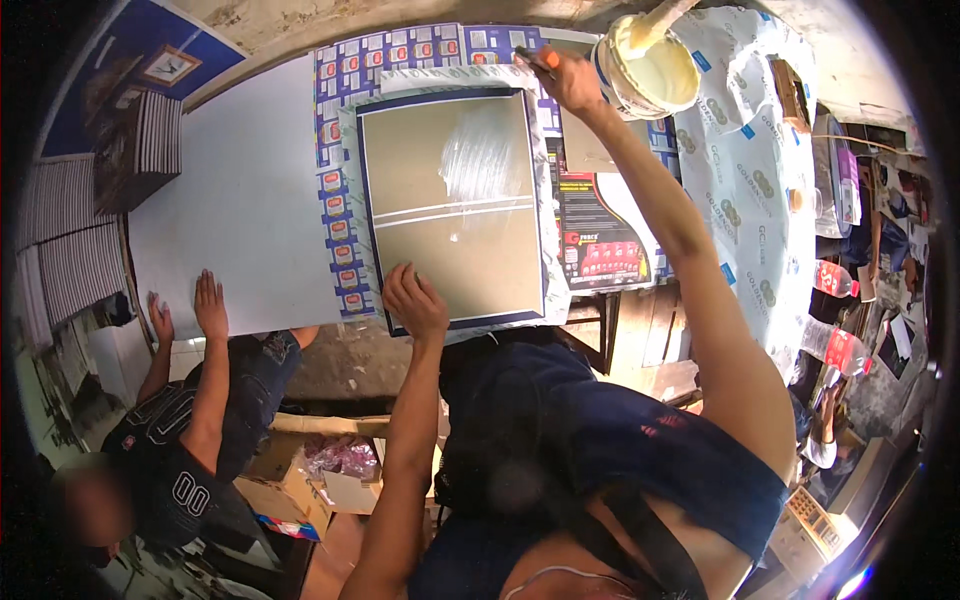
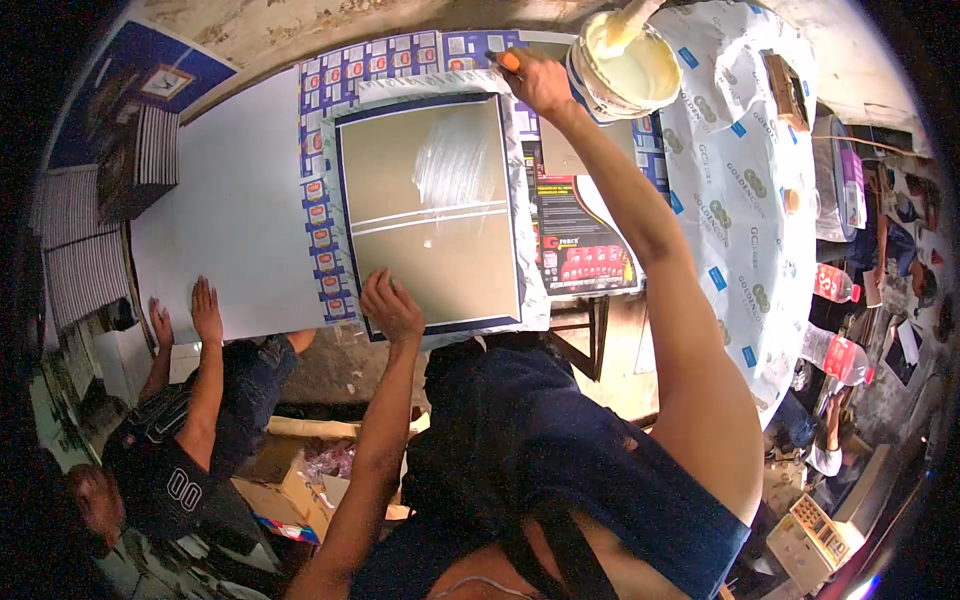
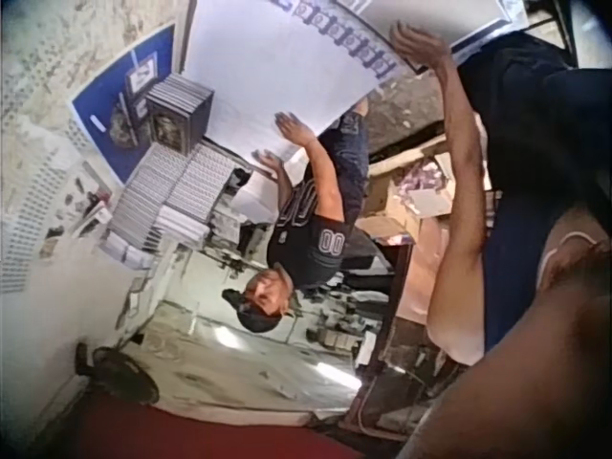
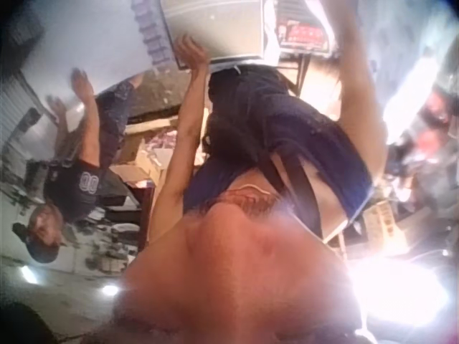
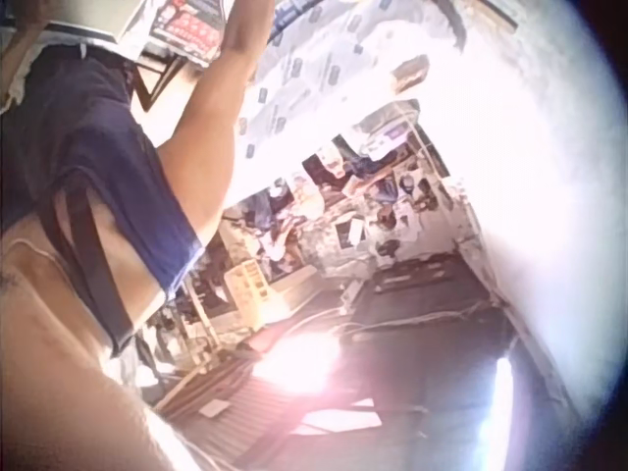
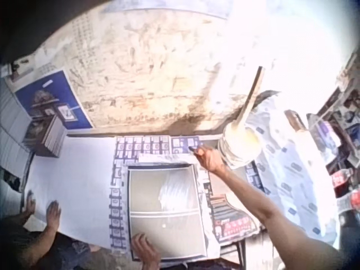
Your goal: The person applies glue to folders by hand using a brush and then stacks the folders together.
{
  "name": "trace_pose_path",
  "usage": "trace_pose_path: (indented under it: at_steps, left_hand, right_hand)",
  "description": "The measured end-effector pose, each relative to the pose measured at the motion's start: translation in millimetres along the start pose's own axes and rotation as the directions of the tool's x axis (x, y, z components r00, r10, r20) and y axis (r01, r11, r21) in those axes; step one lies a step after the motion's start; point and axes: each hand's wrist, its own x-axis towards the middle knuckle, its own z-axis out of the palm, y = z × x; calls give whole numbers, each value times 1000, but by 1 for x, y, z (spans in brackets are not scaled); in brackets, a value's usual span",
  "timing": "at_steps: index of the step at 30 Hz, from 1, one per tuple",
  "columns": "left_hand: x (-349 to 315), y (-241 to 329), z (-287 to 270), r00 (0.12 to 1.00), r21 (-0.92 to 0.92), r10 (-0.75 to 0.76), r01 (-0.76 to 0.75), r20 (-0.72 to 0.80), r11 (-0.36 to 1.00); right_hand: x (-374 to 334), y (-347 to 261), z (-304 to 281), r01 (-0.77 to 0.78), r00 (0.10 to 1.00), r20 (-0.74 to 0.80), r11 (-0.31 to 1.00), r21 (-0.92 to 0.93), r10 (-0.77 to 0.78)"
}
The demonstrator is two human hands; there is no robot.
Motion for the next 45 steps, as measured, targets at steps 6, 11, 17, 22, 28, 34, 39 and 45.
trace_pose_path:
  at_steps: [6,11,17,22,28,34,39,45]
  left_hand:
    - [-4,-3,2,1000,25,10,-10,11,1000]
    - [-5,-5,1,1000,28,6,-7,20,1000]
    - [-4,-5,-2,999,-43,-11,13,35,999]
    - [-3,-7,-4,1000,-61,-7,8,5,998]
    - [0,-8,-7,1000,-51,-10,11,18,999]
    - [4,-8,-9,999,-75,-14,16,30,997]
    - [4,-9,-12,999,-66,-20,23,43,998]
    - [6,-9,-14,998,-110,-27,33,51,993]
  right_hand:
    - [-6,-21,-4,211,934,252,960,183,-253]
    - [27,-25,-7,215,972,-122,971,109,-201]
    - [52,-43,0,230,971,-78,973,30,-227]
    - [70,-94,5,468,671,227,640,609,-706]
    - [112,-126,28,513,854,45,853,93,-519]
    - [134,-150,58,505,717,377,810,297,-586]
    - [164,-181,59,481,713,372,800,359,-595]
    - [160,-212,60,721,692,-93,689,73,-716]
